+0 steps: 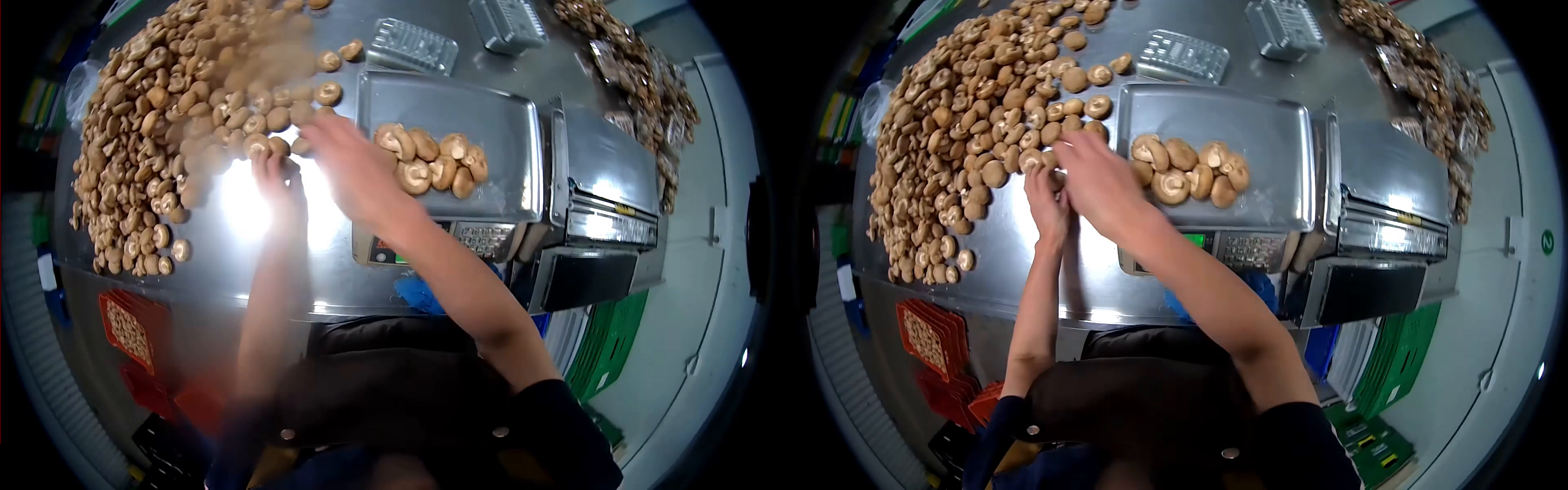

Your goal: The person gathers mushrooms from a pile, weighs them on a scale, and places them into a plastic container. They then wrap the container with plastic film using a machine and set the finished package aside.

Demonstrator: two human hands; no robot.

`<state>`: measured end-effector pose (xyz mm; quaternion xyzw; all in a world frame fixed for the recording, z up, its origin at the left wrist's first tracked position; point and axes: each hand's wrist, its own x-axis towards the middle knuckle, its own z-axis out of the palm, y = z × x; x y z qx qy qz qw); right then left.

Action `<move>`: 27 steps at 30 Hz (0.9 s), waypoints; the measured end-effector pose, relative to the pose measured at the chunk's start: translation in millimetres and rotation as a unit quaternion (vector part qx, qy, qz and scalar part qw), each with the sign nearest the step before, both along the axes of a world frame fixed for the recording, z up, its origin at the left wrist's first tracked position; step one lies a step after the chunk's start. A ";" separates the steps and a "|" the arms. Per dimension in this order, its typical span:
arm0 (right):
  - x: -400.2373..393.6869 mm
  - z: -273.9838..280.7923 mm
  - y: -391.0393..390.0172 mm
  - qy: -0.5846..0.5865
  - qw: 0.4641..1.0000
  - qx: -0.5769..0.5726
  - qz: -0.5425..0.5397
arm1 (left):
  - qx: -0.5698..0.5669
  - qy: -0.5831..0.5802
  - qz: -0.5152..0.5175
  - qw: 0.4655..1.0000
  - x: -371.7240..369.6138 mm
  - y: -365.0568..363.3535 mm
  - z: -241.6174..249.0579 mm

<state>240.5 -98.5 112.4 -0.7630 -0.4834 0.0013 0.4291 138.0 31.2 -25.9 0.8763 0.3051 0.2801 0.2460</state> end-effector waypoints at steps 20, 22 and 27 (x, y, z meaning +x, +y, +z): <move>-75.1 -31.9 5.2 0.352 0.930 -0.091 0.054 | -0.608 -0.272 0.082 0.742 -128.8 -4.4 31.8; -69.7 -11.6 -42.7 0.349 0.937 -0.026 0.006 | -0.545 -0.189 0.041 0.816 -104.8 -18.0 45.9; -8.9 7.0 -120.2 -0.032 0.987 0.053 -0.149 | -0.256 0.019 -0.009 0.966 -74.8 -39.3 43.3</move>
